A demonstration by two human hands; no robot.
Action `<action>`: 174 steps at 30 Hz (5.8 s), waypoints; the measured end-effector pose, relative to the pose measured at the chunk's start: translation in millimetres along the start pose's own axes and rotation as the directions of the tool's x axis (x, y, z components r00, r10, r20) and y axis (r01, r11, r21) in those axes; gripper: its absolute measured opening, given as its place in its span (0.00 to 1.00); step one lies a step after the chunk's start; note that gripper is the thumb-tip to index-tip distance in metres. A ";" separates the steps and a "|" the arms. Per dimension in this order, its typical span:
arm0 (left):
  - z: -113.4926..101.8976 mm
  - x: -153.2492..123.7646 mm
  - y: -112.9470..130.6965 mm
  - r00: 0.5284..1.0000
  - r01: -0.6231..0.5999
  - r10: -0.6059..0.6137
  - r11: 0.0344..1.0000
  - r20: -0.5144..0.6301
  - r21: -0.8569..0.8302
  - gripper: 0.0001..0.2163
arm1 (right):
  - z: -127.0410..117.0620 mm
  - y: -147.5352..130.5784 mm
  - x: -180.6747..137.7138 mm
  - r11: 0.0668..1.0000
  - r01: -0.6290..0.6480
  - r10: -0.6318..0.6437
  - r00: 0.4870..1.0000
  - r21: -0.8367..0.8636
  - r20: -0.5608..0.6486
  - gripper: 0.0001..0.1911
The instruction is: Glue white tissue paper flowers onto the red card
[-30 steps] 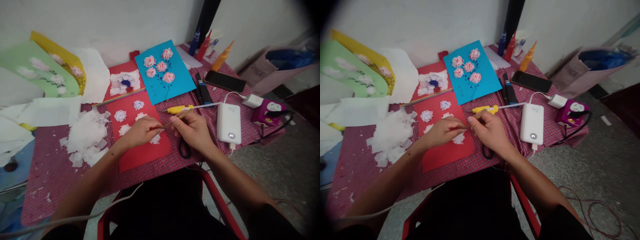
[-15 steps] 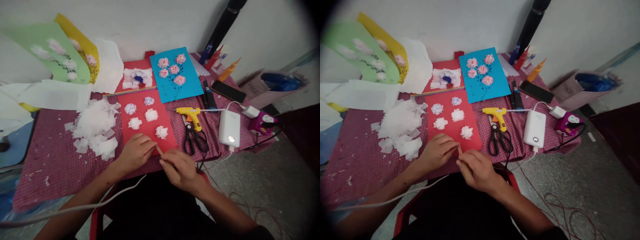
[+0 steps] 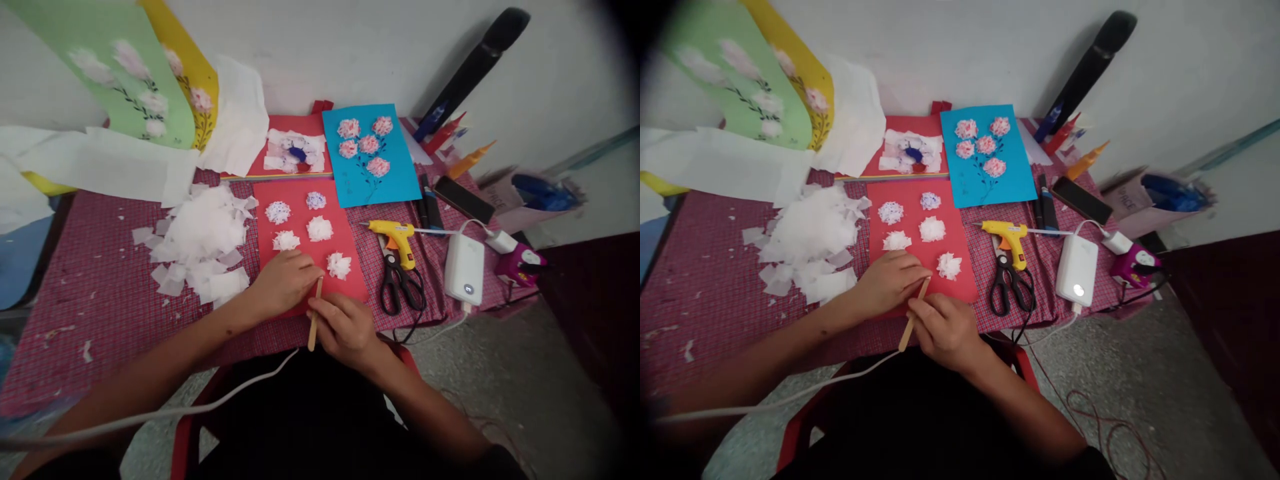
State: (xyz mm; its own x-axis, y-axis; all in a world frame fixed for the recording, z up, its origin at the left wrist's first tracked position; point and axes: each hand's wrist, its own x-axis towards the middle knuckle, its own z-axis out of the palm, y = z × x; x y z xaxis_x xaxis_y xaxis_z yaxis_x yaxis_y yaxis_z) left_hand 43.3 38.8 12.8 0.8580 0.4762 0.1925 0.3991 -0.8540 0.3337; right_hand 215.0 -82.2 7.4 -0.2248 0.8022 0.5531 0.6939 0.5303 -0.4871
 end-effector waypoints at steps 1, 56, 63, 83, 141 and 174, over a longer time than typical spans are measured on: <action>0.6 1.8 -1.9 1.000 -0.004 0.004 1.000 0.008 0.004 0.12 | 1.2 -0.2 0.9 1.000 -0.008 0.008 1.000 -0.005 0.000 0.16; 17.1 1.7 -16.2 0.979 0.127 -0.160 0.964 -0.129 -0.236 0.06 | -9.9 17.4 63.3 0.957 -0.272 0.286 0.940 -0.097 0.187 0.10; 17.1 -3.3 -19.6 0.970 0.097 -0.145 0.967 -0.193 -0.238 0.08 | -9.7 17.9 69.2 0.956 -0.251 0.278 0.942 -0.155 0.189 0.10; 11.8 -4.5 -15.9 0.985 0.084 -0.103 0.988 -0.139 -0.132 0.10 | -41.0 6.4 73.8 0.911 -0.381 0.391 0.919 0.159 -0.040 0.08; 5.7 -6.5 -1.4 0.998 -0.054 0.057 0.994 -0.022 0.090 0.13 | -36.2 30.1 94.2 0.922 -0.385 0.358 0.892 0.047 0.277 0.11; 14.1 -3.5 -4.6 0.999 -0.032 0.037 0.989 -0.031 0.142 0.14 | -27.6 31.1 87.6 0.959 -0.269 0.283 0.935 -0.092 0.215 0.14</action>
State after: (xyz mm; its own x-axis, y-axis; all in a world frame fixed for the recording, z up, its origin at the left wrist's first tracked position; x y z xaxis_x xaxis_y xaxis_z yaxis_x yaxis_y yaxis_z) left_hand 43.0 38.1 -2.4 0.8617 0.4506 0.2332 0.4130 -0.8900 0.1933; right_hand 235.7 -3.0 59.4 -0.1608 0.9590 0.2334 0.7890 0.2669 -0.5534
